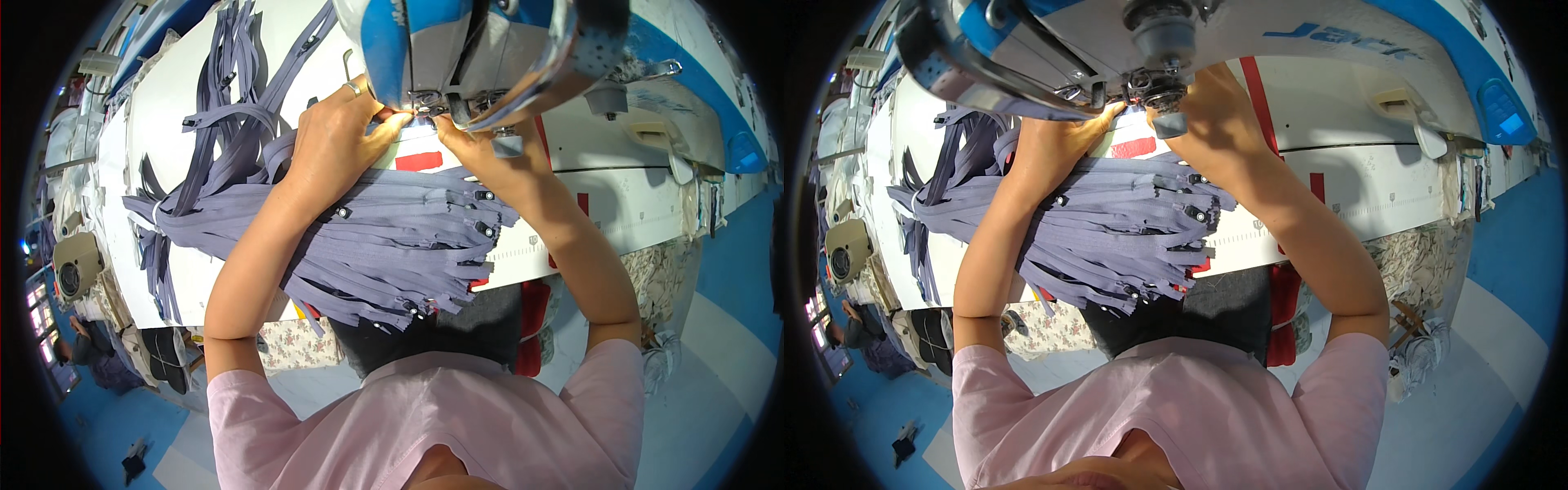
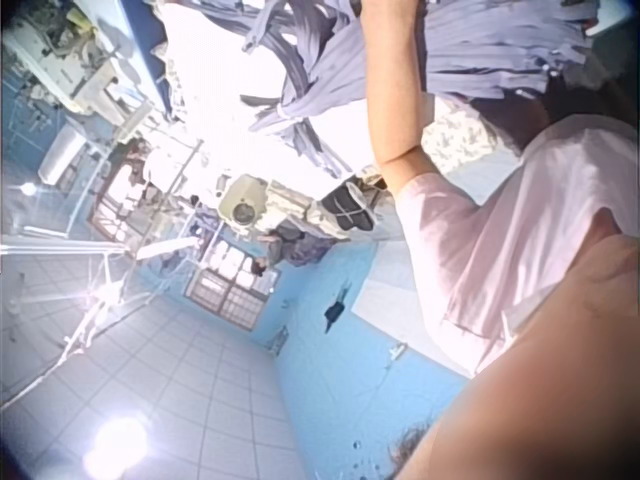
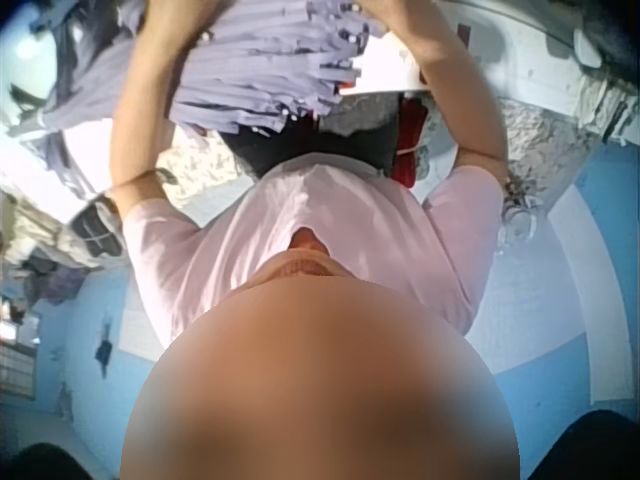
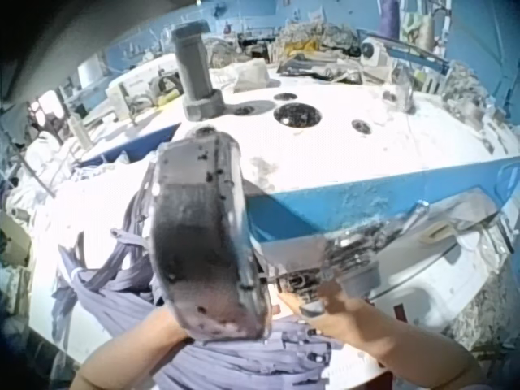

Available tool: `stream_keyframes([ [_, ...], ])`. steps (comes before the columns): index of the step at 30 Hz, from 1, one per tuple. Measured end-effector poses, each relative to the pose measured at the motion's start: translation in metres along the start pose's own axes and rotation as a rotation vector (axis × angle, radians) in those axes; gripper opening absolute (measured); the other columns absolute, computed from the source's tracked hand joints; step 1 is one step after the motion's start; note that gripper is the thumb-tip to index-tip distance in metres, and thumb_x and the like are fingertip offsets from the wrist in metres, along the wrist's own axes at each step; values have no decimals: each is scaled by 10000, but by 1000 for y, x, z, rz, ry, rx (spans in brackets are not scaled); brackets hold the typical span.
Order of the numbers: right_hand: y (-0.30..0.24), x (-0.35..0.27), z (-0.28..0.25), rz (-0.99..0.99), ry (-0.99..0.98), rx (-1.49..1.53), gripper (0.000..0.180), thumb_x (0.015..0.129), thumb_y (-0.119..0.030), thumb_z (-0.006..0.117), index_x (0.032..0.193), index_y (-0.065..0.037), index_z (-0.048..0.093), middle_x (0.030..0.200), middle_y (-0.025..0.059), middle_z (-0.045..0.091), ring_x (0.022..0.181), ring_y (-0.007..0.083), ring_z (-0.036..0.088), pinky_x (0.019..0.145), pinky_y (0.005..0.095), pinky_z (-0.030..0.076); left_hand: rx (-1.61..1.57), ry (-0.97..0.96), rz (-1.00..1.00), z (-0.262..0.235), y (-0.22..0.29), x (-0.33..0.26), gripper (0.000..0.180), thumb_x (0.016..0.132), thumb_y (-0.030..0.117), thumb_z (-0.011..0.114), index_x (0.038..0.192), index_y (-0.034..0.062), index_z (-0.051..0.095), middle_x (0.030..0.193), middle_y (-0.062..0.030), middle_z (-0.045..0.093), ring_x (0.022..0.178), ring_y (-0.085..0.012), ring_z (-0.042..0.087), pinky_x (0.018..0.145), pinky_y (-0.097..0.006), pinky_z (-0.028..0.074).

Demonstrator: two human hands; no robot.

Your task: Sewing zippers onto fabric strips using an industrial sewing machine.

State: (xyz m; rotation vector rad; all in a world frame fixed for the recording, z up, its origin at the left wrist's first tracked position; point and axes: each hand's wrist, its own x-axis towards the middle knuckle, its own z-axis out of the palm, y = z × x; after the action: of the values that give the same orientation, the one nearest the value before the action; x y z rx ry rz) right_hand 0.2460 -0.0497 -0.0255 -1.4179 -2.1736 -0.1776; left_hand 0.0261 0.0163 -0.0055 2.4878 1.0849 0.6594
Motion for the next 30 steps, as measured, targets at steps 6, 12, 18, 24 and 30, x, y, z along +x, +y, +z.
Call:
stream_keyframes([
  [6, 2, 0, 0, -16, 27, 66, 214, 797, -106, 699, 1003, -49, 689, 1059, 168, 637, 1014, 392, 588, 866, 492, 505, -22, 54, 37, 4, -4, 1, 237, 839, 194, 765, 834, -21, 665, 837, -128, 663, 700, -324, 670, 616, -408, 525],
  [12, 3, 1, -1, -33, 56, 154, 210, 759, -66, 705, 965, -35, 684, 991, 164, 654, 945, 388, 599, 826, 486, 505, 15, 24, 2, -1, 1, 0, 230, 834, 187, 764, 833, -21, 665, 843, -138, 663, 693, -329, 669, 618, -413, 527],
  [18, 4, 1, 0, -53, 79, 246, 211, 720, -25, 711, 928, -21, 679, 922, 161, 672, 876, 383, 610, 785, 480, 504, 41, 59, -1, -4, 6, -1, 206, 828, 168, 757, 838, -17, 668, 851, -146, 668, 691, -333, 668, 614, -417, 526],
  [24, 10, -7, 13, -103, 122, 169, 270, 687, 21, 707, 949, -26, 666, 856, 164, 651, 832, 385, 607, 734, 475, 493, 32, 26, 2, -6, 5, 2, 176, 823, 151, 744, 849, -5, 669, 881, -126, 680, 688, -323, 668, 615, -418, 527],
  [30, 5, -7, 8, 56, 65, 331, 316, 702, 61, 649, 1007, -20, 651, 883, 180, 653, 852, 420, 599, 754, 489, 488, 44, -18, -30, -3, 2, 2, 177, 816, 153, 744, 887, 2, 685, 889, -127, 683, 711, -323, 670, 632, -419, 531],
])
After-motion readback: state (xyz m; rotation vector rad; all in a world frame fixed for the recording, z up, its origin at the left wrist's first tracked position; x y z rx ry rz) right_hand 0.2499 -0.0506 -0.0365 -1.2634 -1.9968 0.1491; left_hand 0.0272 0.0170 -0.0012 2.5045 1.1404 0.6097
